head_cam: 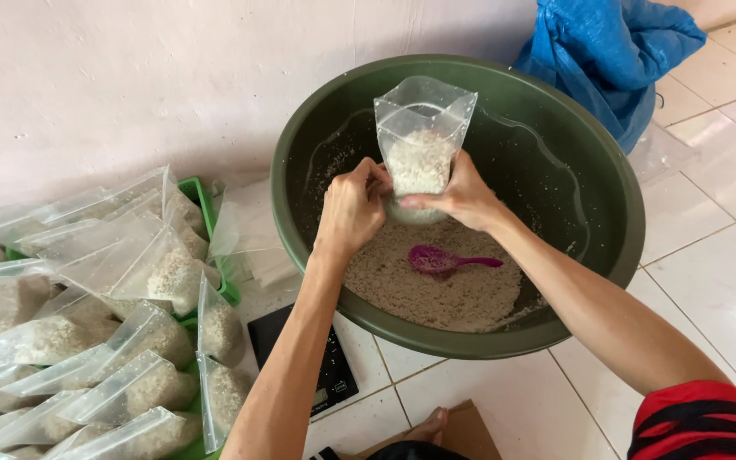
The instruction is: Scooping grains from a large container into plastic bags, weighing them on a digital scale, and organizing them into a tray.
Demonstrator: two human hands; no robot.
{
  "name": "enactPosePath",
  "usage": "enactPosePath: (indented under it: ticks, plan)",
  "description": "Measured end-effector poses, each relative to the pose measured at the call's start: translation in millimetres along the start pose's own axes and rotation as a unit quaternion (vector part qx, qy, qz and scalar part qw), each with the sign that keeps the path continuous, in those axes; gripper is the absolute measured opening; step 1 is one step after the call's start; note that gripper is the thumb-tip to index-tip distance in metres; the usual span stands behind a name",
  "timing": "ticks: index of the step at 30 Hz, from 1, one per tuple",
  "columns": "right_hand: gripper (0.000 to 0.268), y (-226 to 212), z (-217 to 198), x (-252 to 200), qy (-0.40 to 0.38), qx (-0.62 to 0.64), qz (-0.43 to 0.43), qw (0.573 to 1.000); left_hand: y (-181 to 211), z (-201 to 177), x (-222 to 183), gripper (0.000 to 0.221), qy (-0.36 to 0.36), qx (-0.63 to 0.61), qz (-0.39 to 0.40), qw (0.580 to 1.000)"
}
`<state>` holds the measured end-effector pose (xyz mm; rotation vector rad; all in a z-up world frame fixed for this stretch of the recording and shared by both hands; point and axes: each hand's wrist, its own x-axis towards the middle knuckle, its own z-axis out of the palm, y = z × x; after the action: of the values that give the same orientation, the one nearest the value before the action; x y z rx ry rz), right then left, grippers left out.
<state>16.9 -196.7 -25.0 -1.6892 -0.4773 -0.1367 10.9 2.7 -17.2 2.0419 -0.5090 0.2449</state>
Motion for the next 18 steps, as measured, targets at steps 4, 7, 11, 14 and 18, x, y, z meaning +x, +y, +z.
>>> enactPosePath:
  ticks: [4, 7, 11, 14, 18]
  plan:
    - [0.074, 7, -2, 4, -0.008, -0.004, -0.007, 1.0, -1, -2, 0, 0.007, 0.007, 0.022, -0.007, 1.0]
    - [0.074, 9, -5, 6, 0.027, 0.011, -0.022, 0.999, 4, -7, 2, 0.008, 0.034, 0.052, -0.041, 0.997]
    - [0.073, 11, -6, 8, 0.051, 0.002, -0.035, 0.998, 1, -4, 1, 0.007, 0.032, 0.057, -0.034, 0.997]
    - [0.078, 11, -9, 9, 0.089, -0.002, -0.042, 0.995, -7, 3, 5, 0.021, 0.028, 0.019, -0.002, 0.999]
    - [0.079, 19, -19, 9, 0.132, -0.008, -0.047, 0.99, -15, 12, 7, 0.046, 0.08, 0.016, 0.018, 0.997]
